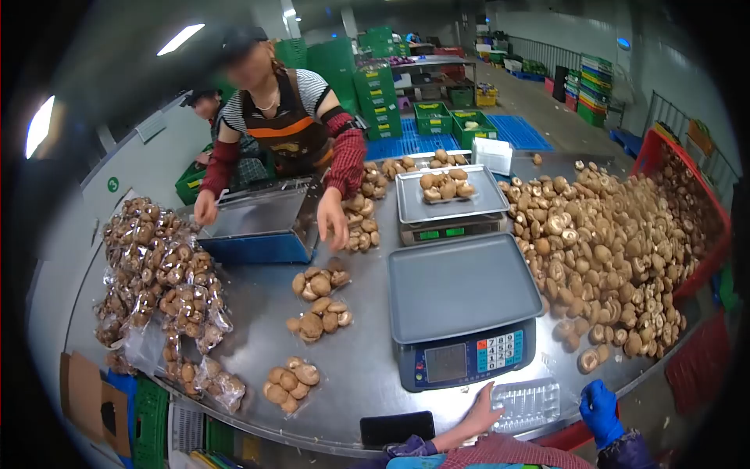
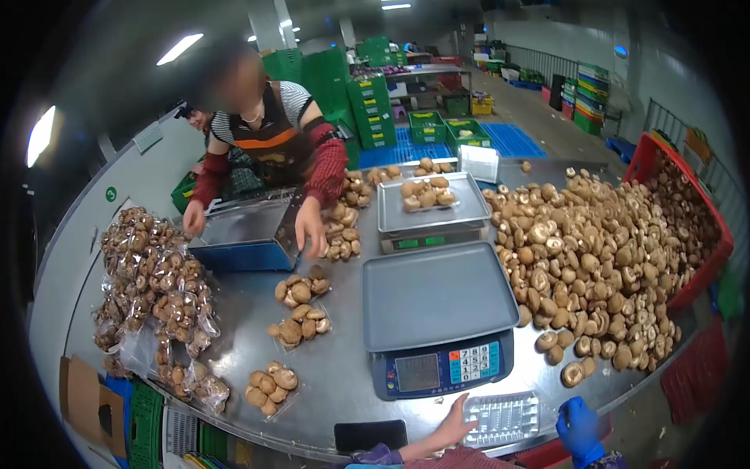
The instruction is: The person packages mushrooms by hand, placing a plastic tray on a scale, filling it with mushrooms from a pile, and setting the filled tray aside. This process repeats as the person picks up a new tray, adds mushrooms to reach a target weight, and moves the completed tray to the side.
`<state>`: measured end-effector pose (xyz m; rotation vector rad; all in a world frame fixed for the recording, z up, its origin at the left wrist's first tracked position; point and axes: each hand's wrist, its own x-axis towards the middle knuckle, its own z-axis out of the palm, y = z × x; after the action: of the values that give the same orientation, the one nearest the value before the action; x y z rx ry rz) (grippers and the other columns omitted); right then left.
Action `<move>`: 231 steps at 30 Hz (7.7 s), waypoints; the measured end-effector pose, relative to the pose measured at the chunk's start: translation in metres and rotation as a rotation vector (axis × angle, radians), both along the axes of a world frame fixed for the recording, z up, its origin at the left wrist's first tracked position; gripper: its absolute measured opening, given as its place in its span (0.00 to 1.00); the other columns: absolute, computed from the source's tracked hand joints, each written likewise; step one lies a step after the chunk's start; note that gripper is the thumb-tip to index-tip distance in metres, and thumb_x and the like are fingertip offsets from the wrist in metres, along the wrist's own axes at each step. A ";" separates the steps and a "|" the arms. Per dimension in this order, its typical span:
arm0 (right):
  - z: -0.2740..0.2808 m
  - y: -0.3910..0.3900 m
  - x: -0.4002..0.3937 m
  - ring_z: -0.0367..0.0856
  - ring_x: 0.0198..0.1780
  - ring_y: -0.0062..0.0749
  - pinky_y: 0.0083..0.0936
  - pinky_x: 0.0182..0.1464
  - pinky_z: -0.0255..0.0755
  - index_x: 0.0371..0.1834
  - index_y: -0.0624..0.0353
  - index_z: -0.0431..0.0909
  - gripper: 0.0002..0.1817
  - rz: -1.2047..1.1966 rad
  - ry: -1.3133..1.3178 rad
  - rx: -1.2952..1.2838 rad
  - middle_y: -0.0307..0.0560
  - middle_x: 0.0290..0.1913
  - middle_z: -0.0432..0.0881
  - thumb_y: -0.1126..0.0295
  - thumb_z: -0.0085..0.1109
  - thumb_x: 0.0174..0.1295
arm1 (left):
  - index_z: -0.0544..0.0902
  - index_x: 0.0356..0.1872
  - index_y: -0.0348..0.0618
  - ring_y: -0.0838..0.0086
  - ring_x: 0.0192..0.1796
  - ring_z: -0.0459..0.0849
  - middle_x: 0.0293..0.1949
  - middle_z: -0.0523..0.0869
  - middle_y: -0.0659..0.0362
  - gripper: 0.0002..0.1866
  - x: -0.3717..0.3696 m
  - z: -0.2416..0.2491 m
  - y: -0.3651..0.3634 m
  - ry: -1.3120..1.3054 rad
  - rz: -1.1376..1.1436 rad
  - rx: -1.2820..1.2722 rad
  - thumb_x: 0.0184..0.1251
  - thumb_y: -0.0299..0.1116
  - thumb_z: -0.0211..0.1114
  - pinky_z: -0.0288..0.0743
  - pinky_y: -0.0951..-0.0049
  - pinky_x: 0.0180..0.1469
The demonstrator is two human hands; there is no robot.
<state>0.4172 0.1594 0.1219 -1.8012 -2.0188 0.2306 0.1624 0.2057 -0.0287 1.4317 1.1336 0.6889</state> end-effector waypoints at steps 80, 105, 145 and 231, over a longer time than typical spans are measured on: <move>0.058 0.204 -0.064 0.70 0.49 0.24 0.20 0.51 0.67 0.52 0.57 0.70 0.22 0.320 1.184 -0.156 0.41 0.48 0.74 0.63 0.61 0.56 | 0.49 0.63 0.57 0.59 0.45 0.79 0.55 0.66 0.50 0.36 -0.092 0.168 0.167 -0.419 0.127 -0.418 0.56 0.13 0.51 0.82 0.65 0.39; -0.017 0.233 -0.024 0.74 0.44 0.24 0.20 0.46 0.67 0.47 0.61 0.74 0.14 0.143 0.738 -0.009 0.44 0.42 0.78 0.67 0.54 0.61 | 0.69 0.54 0.38 0.85 0.24 0.72 0.41 0.73 0.59 0.19 -0.154 0.158 0.153 0.046 0.609 0.102 0.60 0.21 0.49 0.63 0.87 0.21; -0.076 0.199 0.054 0.75 0.46 0.45 0.32 0.47 0.69 0.48 0.55 0.73 0.19 -0.180 0.421 0.080 0.49 0.43 0.77 0.58 0.55 0.56 | 0.72 0.48 0.36 0.83 0.23 0.71 0.34 0.76 0.59 0.13 -0.138 0.154 0.097 -0.137 0.694 0.106 0.62 0.20 0.49 0.64 0.85 0.24; 0.012 0.321 -0.147 0.75 0.45 0.50 0.35 0.48 0.69 0.51 0.60 0.70 0.28 0.310 0.686 -0.223 0.57 0.43 0.77 0.52 0.58 0.51 | 0.71 0.54 0.51 0.55 0.62 0.59 0.57 0.66 0.52 0.26 -0.081 0.150 0.177 0.617 0.314 0.634 0.51 0.42 0.62 0.51 0.54 0.61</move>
<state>0.2706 0.4808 0.1344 -1.2516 -1.7816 1.0444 0.0817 0.3826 0.1213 2.1169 1.7412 0.9076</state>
